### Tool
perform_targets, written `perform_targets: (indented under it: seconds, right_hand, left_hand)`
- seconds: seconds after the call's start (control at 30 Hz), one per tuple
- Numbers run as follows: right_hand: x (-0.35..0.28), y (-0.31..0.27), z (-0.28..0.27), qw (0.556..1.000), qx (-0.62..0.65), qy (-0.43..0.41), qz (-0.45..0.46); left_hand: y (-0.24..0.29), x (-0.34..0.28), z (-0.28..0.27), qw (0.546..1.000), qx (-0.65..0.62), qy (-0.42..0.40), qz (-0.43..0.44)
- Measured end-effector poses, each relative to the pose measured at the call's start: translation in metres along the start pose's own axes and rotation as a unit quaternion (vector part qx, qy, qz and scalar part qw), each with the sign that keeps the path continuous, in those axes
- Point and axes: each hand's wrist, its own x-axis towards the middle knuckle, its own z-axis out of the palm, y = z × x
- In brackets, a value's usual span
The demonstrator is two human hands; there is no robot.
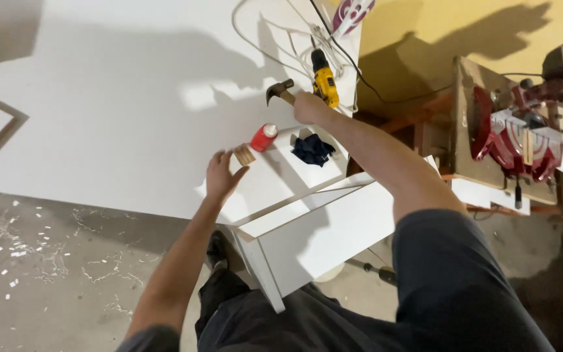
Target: Assembling a white wooden shelf unit using a bar clamp and a power drill to secure the panels.
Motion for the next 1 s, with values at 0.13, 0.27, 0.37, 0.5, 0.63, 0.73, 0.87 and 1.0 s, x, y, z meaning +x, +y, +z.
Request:
perform_targets:
  seconds: [0.13, 0.27, 0.37, 0.5, 0.63, 0.73, 0.87, 1.0]
  right_hand:
    - [-0.035, -0.025, 0.0, 0.998, 0.06, 0.014, -0.014]
    - [-0.081, -0.081, -0.006, 0.986, 0.127, 0.099, 0.046]
    - [-0.008, 0.004, 0.096, 0.973, 0.155, 0.15, -0.086]
    - [0.021, 0.02, 0.129, 0.976, 0.182, 0.081, -0.085]
    - [-0.076, -0.004, -0.024, 0.969, 0.072, -0.211, -0.103]
    - [-0.242, -0.084, -0.186, 0.946, 0.067, -0.305, -0.09]
    - [-0.332, -0.043, -0.173, 0.972, -0.076, -0.215, -0.049]
    - [-0.346, -0.003, -0.136, 0.984, -0.058, -0.16, -0.052]
  left_hand:
    - [-0.006, -0.09, -0.024, 0.947, -0.261, -0.144, -0.12]
    - [0.031, -0.149, -0.069, 0.84, -0.482, -0.166, -0.186]
    - [0.036, -0.168, -0.039, 0.833, -0.536, -0.089, -0.107]
    - [0.029, -0.179, -0.008, 0.834, -0.539, -0.048, -0.105]
    - [0.02, -0.179, 0.01, 0.83, -0.515, -0.046, -0.207]
    - [0.019, -0.179, 0.013, 0.81, -0.537, -0.025, -0.233]
    - [-0.077, -0.177, 0.107, 0.439, -0.85, -0.037, -0.288]
    - [-0.094, -0.111, 0.036, 0.376, -0.902, -0.134, -0.167]
